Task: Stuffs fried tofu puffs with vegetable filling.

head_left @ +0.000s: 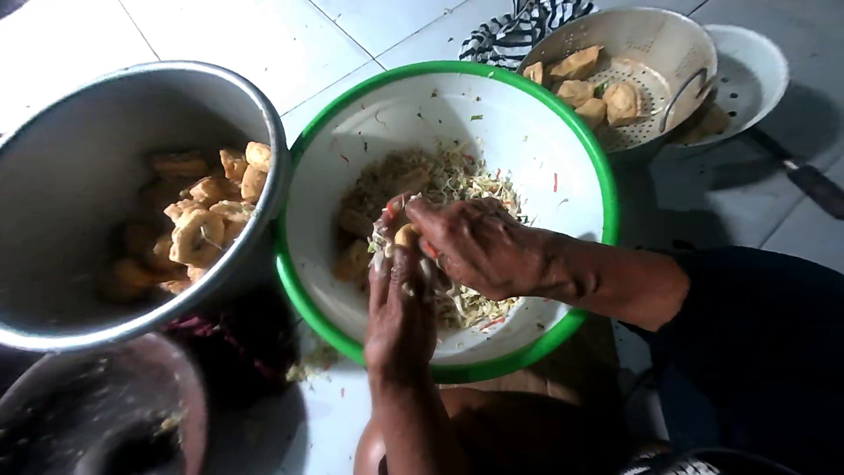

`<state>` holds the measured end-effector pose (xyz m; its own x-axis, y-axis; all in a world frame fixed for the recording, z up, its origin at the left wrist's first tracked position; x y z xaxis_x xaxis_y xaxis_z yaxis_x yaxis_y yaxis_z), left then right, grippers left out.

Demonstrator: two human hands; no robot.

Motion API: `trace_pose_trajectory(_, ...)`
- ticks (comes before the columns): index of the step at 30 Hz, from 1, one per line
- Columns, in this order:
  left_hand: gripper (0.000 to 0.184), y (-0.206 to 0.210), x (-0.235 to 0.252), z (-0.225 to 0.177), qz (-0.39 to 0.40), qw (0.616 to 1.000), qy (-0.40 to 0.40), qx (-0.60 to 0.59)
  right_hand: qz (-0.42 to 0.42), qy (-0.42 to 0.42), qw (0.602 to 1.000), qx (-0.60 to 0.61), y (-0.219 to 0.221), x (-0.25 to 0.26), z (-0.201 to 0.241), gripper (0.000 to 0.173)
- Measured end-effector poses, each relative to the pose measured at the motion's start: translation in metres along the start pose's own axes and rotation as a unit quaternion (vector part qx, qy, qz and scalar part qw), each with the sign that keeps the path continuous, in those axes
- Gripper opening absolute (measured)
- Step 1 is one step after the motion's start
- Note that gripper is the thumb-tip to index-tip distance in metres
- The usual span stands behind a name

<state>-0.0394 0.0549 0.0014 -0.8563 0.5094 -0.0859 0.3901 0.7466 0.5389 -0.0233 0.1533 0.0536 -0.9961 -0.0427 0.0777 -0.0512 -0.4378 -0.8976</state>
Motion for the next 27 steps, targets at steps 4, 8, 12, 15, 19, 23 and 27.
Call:
trace_pose_trajectory(4,0.024,-0.006,0.0,0.001,-0.043,0.997,-0.004,-0.067,0.013,-0.012,0.988,0.154,0.008,0.009,-0.011,0.032)
trace_pose_trajectory(8,0.03,-0.01,0.002,0.001,-0.073,0.992,-0.023,-0.104,-0.08,-0.064,0.983,0.155,-0.006,-0.003,-0.005,0.042)
trace_pose_trajectory(12,0.028,-0.015,0.003,0.002,-0.058,0.987,-0.022,-0.148,-0.122,-0.152,0.981,-0.001,-0.006,-0.018,0.015,0.063)
trace_pose_trajectory(15,0.029,-0.013,0.004,0.002,-0.043,0.987,-0.019,-0.153,-0.163,-0.199,0.965,-0.057,-0.001,-0.023,0.024,0.047)
trace_pose_trajectory(19,0.025,-0.008,0.004,0.003,-0.034,0.987,-0.039,-0.15,-0.185,-0.213,0.96,-0.001,-0.006,-0.018,0.019,0.028)
trace_pose_trajectory(23,0.026,-0.005,0.003,0.005,-0.002,0.987,-0.061,-0.147,-0.186,-0.178,0.962,0.088,-0.013,-0.012,0.007,0.016)
trace_pose_trajectory(27,0.024,-0.006,0.001,0.004,-0.032,0.991,-0.045,-0.118,-0.21,-0.148,0.963,0.08,-0.014,-0.008,0.002,0.022)
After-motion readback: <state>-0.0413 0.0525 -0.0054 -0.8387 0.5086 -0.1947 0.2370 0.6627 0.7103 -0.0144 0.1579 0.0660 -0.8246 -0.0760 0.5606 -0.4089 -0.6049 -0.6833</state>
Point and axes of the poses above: each hand's wrist, its own x-axis towards the middle knuckle, its own y-axis out of the palm, z = x × y, the point moved 7 cm from there along x, towards the middle knuckle, and after that the axes turned 4 degrees about -z, right-handed, at the moved point
